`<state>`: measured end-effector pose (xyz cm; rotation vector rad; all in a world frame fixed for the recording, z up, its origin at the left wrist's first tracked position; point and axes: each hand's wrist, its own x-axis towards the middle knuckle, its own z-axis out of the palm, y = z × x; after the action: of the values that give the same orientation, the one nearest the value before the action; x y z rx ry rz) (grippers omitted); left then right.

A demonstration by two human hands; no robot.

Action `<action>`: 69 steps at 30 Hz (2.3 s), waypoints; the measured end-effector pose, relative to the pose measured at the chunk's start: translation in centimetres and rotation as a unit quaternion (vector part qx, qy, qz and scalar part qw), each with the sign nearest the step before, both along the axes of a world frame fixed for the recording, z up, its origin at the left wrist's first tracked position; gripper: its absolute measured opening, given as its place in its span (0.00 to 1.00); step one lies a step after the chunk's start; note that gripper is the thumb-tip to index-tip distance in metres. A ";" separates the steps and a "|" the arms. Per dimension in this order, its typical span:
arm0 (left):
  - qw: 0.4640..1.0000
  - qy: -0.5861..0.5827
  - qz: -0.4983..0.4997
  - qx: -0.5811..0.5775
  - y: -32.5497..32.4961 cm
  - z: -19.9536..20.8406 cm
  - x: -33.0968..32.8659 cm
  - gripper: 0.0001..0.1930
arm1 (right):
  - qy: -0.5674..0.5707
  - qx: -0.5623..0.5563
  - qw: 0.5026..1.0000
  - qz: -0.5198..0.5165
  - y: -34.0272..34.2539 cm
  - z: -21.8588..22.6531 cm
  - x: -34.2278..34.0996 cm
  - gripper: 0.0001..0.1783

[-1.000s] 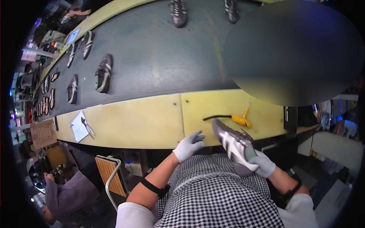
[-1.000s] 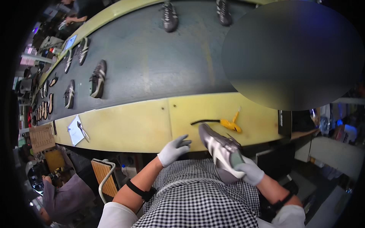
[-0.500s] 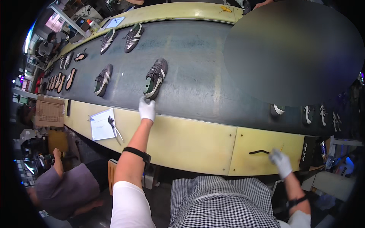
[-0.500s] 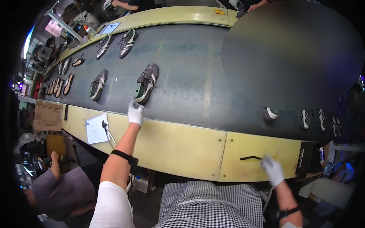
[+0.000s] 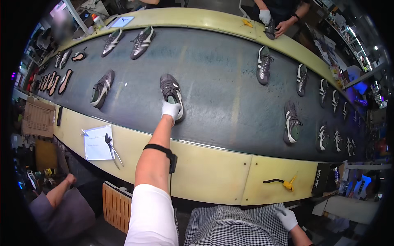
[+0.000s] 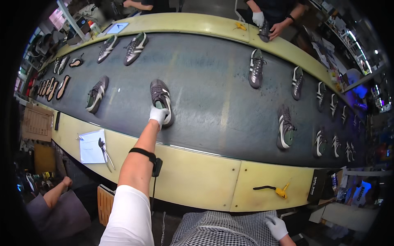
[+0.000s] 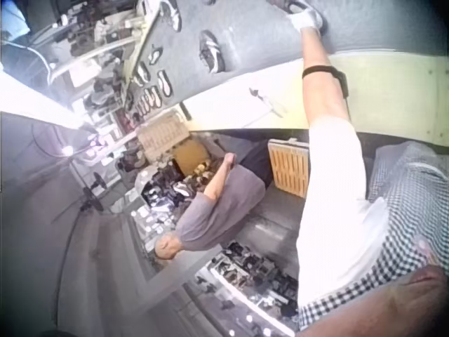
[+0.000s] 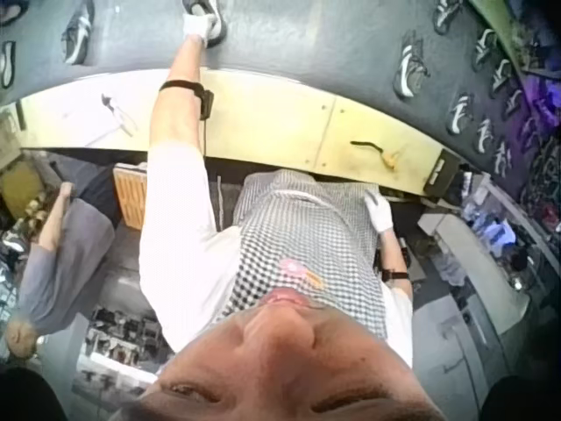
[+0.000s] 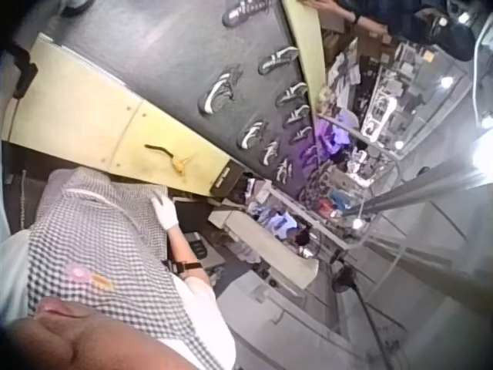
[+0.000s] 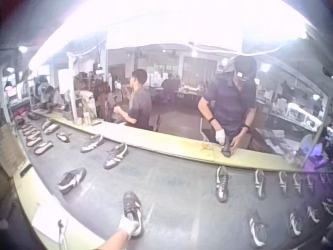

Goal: The person is seen attaching laces and adjusting shoe components on an assembly line.

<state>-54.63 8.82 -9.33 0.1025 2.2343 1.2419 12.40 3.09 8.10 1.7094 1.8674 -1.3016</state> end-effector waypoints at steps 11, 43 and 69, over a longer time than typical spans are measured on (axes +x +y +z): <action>0.931 -0.010 -0.236 0.278 -8.5 16.9 34.4 0.42 | 0.417 0.017 0.905 0.079 7.3 -0.3 -15.3 0.58; 0.799 0.025 -0.599 0.037 -7.2 8.8 51.3 0.18 | 0.241 0.203 0.927 -0.204 1.5 -13.3 10.1 0.25; 0.758 0.085 -0.635 0.122 -7.2 9.7 54.8 0.12 | 0.481 0.186 0.856 0.033 7.4 -1.3 4.5 0.03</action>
<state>0.18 1.67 0.39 1.5798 1.4363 0.6673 16.86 10.46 6.80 1.1503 2.8244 -2.1175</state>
